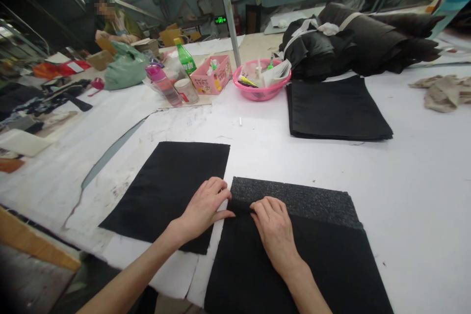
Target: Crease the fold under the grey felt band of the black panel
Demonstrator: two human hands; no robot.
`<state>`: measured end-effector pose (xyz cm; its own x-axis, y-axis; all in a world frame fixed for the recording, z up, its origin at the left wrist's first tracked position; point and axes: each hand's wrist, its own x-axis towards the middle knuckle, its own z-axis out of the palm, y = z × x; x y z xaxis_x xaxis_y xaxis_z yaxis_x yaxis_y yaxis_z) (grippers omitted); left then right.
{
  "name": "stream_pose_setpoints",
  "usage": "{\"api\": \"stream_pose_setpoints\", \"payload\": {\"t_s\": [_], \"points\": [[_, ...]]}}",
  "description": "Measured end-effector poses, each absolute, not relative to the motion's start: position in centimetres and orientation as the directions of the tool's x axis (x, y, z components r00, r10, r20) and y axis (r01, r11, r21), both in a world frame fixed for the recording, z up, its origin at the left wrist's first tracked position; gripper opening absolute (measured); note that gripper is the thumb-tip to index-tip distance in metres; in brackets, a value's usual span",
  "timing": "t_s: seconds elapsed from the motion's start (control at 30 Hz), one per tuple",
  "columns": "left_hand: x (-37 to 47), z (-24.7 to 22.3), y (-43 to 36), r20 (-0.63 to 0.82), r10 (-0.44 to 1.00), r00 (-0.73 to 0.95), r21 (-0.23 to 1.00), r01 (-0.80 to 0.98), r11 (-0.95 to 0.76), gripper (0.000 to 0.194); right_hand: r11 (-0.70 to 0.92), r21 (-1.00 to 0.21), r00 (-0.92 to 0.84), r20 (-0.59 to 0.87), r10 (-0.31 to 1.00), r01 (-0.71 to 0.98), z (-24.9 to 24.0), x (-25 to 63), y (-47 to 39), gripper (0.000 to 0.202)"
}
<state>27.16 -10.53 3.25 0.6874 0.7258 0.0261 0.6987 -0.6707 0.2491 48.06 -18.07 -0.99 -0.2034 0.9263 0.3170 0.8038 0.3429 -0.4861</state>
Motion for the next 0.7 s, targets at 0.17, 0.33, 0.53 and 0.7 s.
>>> {"api": "stream_pose_setpoints", "payload": {"t_s": [0.17, 0.33, 0.53, 0.7], "points": [[29.0, 2.5, -10.9, 0.034, 0.656, 0.754, 0.317, 0.615, -0.722, 0.017, 0.333, -0.474, -0.203, 0.304, 0.931, 0.815, -1.0, 48.1, -18.1, 0.016], [29.2, 1.3, -10.8, 0.035, 0.66, 0.75, 0.435, 0.583, -0.686, 0.012, 0.255, -0.444, -0.135, 0.284, 0.949, 0.859, -1.0, 47.9, -18.1, 0.008], [28.5, 0.8, -10.6, 0.035, 0.648, 0.761, 0.534, 0.533, -0.656, 0.013, 0.195, -0.371, -0.084, 0.295, 0.952, 0.908, -1.1, 51.4, -18.4, 0.024], [28.6, 1.0, -10.4, 0.028, 0.64, 0.768, 0.541, 0.527, -0.656, 0.013, 0.067, -0.189, 0.012, 0.387, 0.922, 0.98, -1.0, 62.4, -22.9, 0.037]]}}
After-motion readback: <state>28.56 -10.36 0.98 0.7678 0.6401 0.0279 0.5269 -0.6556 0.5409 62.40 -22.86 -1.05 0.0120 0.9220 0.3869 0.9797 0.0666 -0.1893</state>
